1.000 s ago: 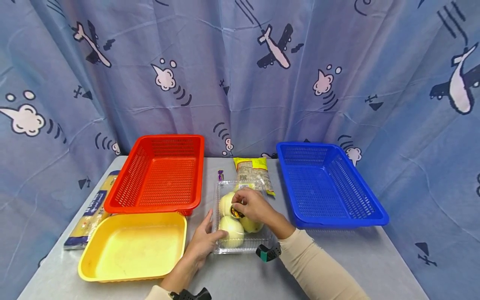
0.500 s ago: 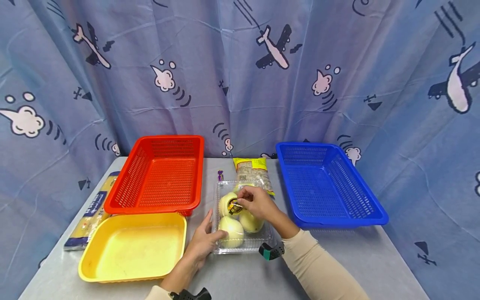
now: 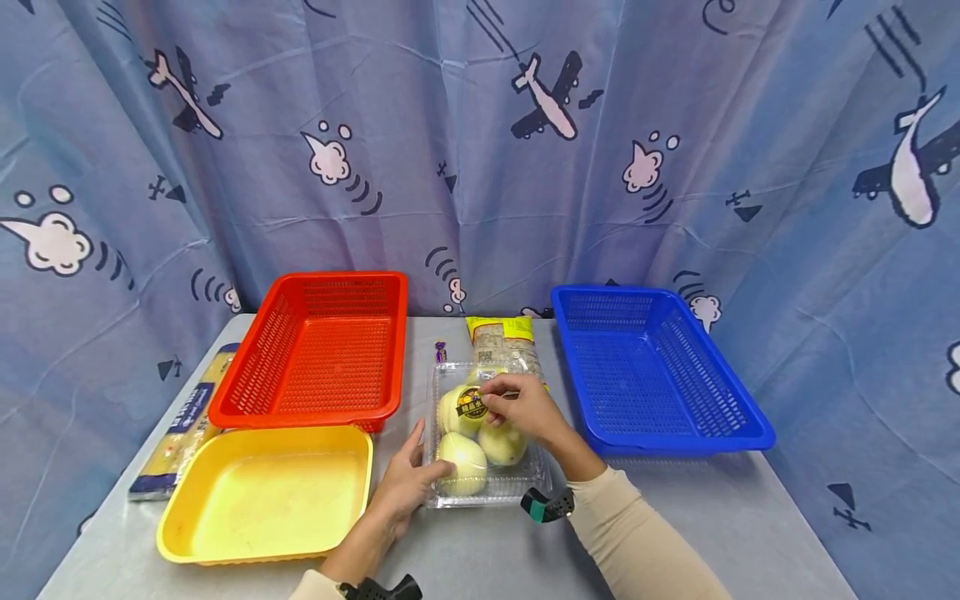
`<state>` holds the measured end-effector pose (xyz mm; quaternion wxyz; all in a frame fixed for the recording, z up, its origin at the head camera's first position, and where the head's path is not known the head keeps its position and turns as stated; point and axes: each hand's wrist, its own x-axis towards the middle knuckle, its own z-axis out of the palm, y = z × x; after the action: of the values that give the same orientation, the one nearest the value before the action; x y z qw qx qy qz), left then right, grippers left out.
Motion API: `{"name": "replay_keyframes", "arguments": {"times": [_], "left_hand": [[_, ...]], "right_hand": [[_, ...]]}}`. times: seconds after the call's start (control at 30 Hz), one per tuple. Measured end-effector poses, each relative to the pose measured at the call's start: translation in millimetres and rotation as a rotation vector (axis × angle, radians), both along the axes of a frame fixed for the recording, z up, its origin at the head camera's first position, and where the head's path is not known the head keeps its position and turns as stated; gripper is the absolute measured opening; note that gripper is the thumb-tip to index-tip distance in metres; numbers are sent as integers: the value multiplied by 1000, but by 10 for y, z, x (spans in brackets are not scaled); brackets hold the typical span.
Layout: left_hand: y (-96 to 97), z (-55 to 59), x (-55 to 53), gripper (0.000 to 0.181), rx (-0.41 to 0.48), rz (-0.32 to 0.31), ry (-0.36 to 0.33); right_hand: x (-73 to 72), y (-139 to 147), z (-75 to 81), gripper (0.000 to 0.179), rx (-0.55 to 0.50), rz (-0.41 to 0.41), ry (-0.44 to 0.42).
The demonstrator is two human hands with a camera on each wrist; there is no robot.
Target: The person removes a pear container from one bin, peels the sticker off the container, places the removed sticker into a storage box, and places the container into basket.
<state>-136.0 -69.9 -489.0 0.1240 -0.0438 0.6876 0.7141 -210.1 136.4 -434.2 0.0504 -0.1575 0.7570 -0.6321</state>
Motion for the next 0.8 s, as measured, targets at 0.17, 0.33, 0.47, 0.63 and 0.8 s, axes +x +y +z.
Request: {"name": "replay_keyframes", "arguments": {"times": [0.17, 0.33, 0.47, 0.63, 0.8], "left_hand": [[-10, 24, 8, 99, -21, 13, 6], [0, 74, 21, 99, -56, 26, 26], [6, 138, 30, 98, -93, 34, 61], [-20, 224, 37, 97, -80, 41, 99], [-72, 308, 60, 96, -80, 51, 134]], "right_hand": [[11, 7, 8, 14, -71, -5, -17], [44, 11, 6, 15, -110, -27, -16], [76, 20, 18, 15, -132, -44, -23], [120, 40, 41, 17, -164, -44, -34], [133, 44, 39, 19, -173, -28, -34]]}}
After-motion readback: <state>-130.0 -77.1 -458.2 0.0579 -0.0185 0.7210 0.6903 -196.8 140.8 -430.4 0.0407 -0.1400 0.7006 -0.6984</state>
